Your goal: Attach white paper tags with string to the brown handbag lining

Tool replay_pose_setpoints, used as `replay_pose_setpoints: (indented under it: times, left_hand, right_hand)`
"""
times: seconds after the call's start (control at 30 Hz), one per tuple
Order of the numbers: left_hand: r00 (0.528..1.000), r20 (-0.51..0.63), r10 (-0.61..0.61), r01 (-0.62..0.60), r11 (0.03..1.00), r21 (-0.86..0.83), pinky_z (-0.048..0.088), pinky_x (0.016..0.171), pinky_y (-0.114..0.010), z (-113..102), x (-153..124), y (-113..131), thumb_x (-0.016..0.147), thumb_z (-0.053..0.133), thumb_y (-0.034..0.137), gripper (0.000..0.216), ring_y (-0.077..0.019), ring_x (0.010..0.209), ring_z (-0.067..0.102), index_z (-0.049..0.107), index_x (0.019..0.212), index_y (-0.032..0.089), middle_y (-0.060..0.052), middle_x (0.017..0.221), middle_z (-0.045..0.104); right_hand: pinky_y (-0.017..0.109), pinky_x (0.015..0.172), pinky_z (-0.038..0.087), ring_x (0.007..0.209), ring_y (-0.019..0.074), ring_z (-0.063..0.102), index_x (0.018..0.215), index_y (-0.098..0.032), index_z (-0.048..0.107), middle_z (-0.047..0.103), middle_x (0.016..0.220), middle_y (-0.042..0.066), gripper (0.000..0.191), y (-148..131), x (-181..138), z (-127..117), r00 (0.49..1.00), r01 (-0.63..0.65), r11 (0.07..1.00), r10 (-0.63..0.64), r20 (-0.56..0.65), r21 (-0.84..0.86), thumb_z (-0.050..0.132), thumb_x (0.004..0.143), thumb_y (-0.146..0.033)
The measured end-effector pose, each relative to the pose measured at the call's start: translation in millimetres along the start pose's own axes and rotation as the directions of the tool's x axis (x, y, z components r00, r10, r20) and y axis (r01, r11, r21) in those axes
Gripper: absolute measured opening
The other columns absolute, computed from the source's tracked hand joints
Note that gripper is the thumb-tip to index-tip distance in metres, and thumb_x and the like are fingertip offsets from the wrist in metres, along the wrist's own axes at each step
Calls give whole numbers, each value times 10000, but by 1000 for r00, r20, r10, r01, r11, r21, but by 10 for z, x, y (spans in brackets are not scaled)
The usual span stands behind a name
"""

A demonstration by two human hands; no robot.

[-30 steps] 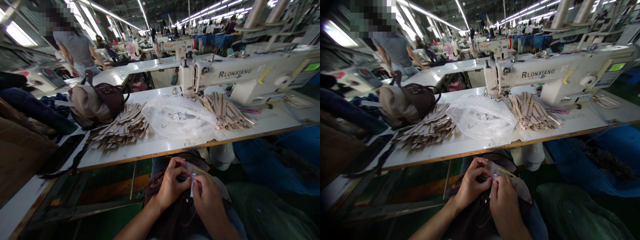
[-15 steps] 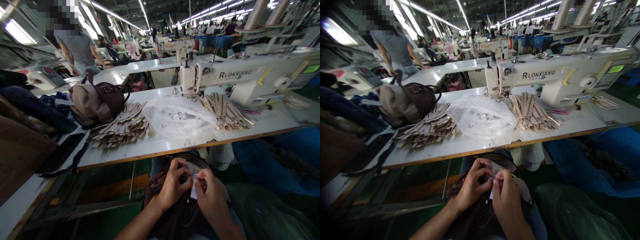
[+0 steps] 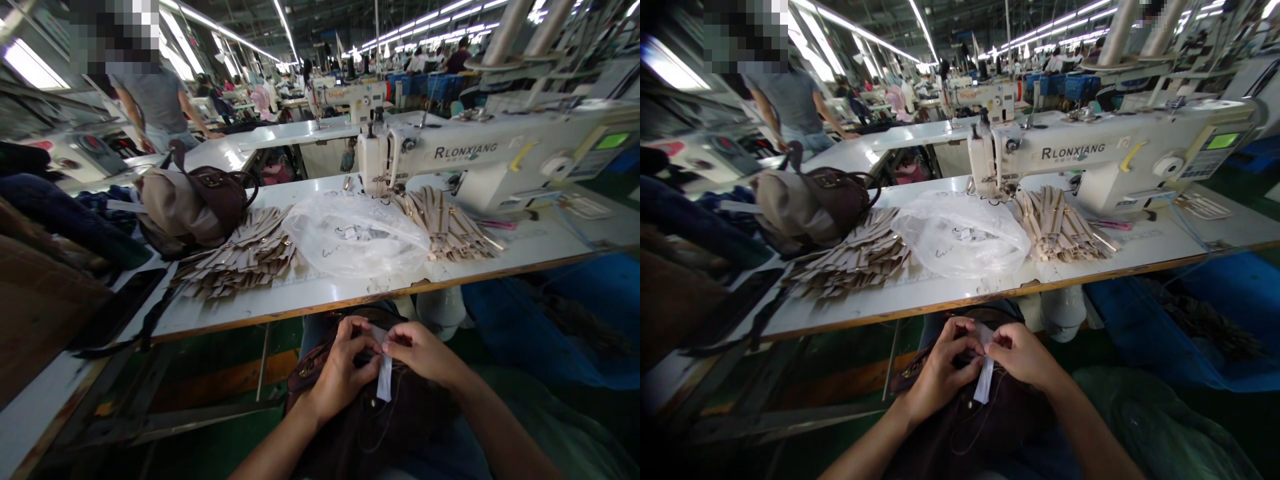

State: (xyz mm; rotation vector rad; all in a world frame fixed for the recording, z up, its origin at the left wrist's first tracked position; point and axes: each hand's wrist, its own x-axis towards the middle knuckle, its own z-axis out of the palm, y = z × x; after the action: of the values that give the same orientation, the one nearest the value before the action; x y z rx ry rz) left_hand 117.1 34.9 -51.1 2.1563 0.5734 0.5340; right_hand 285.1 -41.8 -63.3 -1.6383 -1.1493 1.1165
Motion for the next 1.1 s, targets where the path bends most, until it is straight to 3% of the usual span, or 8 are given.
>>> replay_pose_setpoints:
  times: [0.27, 0.43, 0.63, 0.73, 0.83, 0.9, 1.0, 1.1]
  left_hand:
    - [997, 82, -16, 15, 1000, 7, 392, 990, -356, -61, 87, 43, 786, 589, 92, 123, -218, 1126, 438, 616, 856, 190, -75, 1117, 459]
    - [990, 138, 12, -9, 1000, -21, 379, 1006, -344, -105, 114, 44, 788, 587, 85, 137, -215, 1150, 430, 609, 876, 188, -78, 1136, 457]
    - [983, 180, 24, -17, 999, -42, 378, 1002, -323, -132, 83, 48, 785, 598, 88, 132, -206, 1137, 442, 609, 876, 184, -74, 1115, 459]
    - [988, 154, -8, 14, 999, -39, 396, 984, -336, -148, 88, 38, 793, 586, 91, 115, -213, 1124, 454, 603, 862, 182, -79, 1103, 469]
    - [986, 166, -20, 27, 999, -38, 404, 978, -357, -157, 104, 27, 784, 595, 96, 120, -224, 1118, 461, 608, 861, 186, -81, 1112, 474]
    - [986, 167, -24, 30, 999, -38, 402, 978, -356, -154, 112, 22, 784, 594, 97, 119, -222, 1117, 463, 609, 861, 187, -80, 1121, 473]
    - [986, 164, -28, 35, 999, -39, 400, 974, -335, -143, 115, 14, 791, 587, 97, 114, -208, 1110, 465, 609, 861, 185, -76, 1125, 466]
    - [987, 160, -26, 34, 998, -46, 391, 978, -325, -137, 116, 6, 798, 591, 106, 96, -201, 1107, 464, 608, 856, 181, -75, 1116, 463]
  right_hand:
    - [216, 520, 371, 603, 129, 474, 728, -154, 554, 517, 641, -5, 230, -22, -3, 134, 991, 24, 966, 11, -136, 256, 508, 814, -362]
    - [224, 533, 363, 603, 126, 446, 722, -155, 546, 485, 649, -9, 284, 44, -1, 190, 978, 30, 933, 47, -204, 357, 586, 762, -433]
    - [212, 494, 334, 515, 88, 399, 718, -177, 480, 452, 629, -33, 352, 74, 121, 21, 939, 46, 871, 129, -319, 489, 534, 799, -515]
    - [223, 476, 373, 491, 90, 451, 793, -188, 499, 521, 677, -14, 339, -81, 23, -192, 966, 1, 804, 153, -209, 594, 564, 785, -520]
    - [185, 341, 201, 331, 42, 265, 815, -202, 515, 439, 544, -66, 267, -287, -191, -471, 989, -116, 685, 150, 17, 719, 623, 760, -440]
    - [187, 324, 125, 320, 28, 132, 838, -206, 549, 334, 485, -96, 203, -388, -321, -644, 991, -120, 653, 117, 56, 748, 617, 774, -386]
    - [187, 350, 161, 362, 38, 138, 914, -215, 572, 313, 512, -91, 182, -431, -412, -757, 993, -15, 681, 97, -69, 732, 593, 796, -351]
    - [196, 405, 263, 423, 65, 326, 993, -221, 563, 469, 612, -44, 212, -361, -417, -604, 950, 90, 867, 73, -303, 491, 570, 813, -334]
